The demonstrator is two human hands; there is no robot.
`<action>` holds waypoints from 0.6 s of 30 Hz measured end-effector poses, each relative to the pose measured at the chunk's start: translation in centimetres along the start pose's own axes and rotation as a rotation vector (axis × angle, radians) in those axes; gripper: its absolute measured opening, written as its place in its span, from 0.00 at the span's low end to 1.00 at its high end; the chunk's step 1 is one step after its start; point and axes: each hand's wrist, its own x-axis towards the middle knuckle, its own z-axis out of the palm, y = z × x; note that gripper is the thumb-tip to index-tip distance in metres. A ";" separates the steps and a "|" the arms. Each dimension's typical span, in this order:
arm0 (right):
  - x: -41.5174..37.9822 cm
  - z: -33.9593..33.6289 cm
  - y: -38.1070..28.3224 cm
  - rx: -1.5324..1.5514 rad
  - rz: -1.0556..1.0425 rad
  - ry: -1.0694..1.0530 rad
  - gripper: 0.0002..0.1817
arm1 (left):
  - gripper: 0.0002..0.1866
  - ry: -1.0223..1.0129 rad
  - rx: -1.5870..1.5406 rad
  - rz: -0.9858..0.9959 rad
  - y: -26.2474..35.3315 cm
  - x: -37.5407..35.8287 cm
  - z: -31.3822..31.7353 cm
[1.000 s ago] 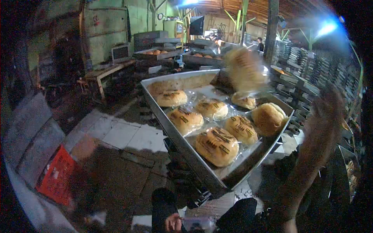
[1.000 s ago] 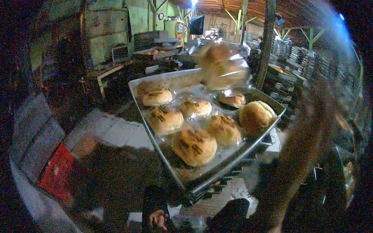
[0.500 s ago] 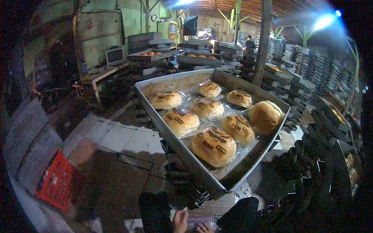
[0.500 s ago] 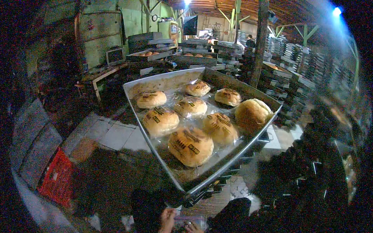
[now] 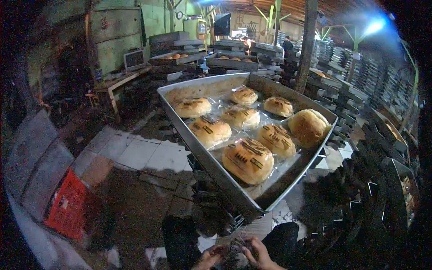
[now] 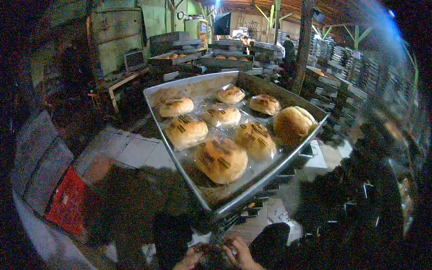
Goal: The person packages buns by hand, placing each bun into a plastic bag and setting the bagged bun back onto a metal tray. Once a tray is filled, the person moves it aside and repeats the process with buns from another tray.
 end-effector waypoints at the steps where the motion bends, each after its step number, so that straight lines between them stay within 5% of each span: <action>1: 0.4 -0.2 -1.0 0.004 -0.001 0.005 0.21 | 0.21 0.073 -0.053 0.040 0.1 0.2 0.2; 3: 1.4 -1.0 -2.1 -0.161 0.138 -0.157 0.27 | 0.08 0.219 -0.153 0.135 1.9 0.5 1.2; 4: 1.8 -1.1 -2.8 0.412 0.233 -0.142 0.28 | 0.09 0.176 -0.065 0.149 3.0 -0.3 2.0; 5: 1.9 -1.1 -4.3 0.409 0.229 -0.142 0.28 | 0.09 0.172 -0.064 0.152 3.5 -0.2 1.8; 7: 1.7 -1.1 -7.0 -0.112 0.405 -0.313 0.25 | 0.09 -0.162 0.521 0.336 4.5 0.5 1.2; 8: 1.9 -1.2 -6.5 -0.154 0.387 -0.501 0.24 | 0.10 -0.077 0.721 0.236 6.2 -0.4 3.1; 11: 1.9 -1.5 -7.4 -0.276 0.252 -0.444 0.26 | 0.10 -0.036 0.630 0.186 5.9 0.1 -0.8; 13: 1.8 -1.0 -8.7 -0.130 0.207 -0.372 0.27 | 0.13 -0.173 0.671 0.218 8.6 -1.6 2.6; 15: 2.2 -1.2 -7.4 -0.037 0.079 -0.257 0.21 | 0.28 -0.234 1.298 0.189 9.0 -2.6 4.5; 17: 2.7 -1.7 -6.2 -0.134 -0.021 -0.205 0.20 | 0.21 -0.189 1.265 0.319 8.9 -3.1 6.1; 18: 2.8 -1.7 -7.4 -0.238 0.167 -0.350 0.23 | 0.17 -0.229 1.109 0.316 9.9 -3.2 6.9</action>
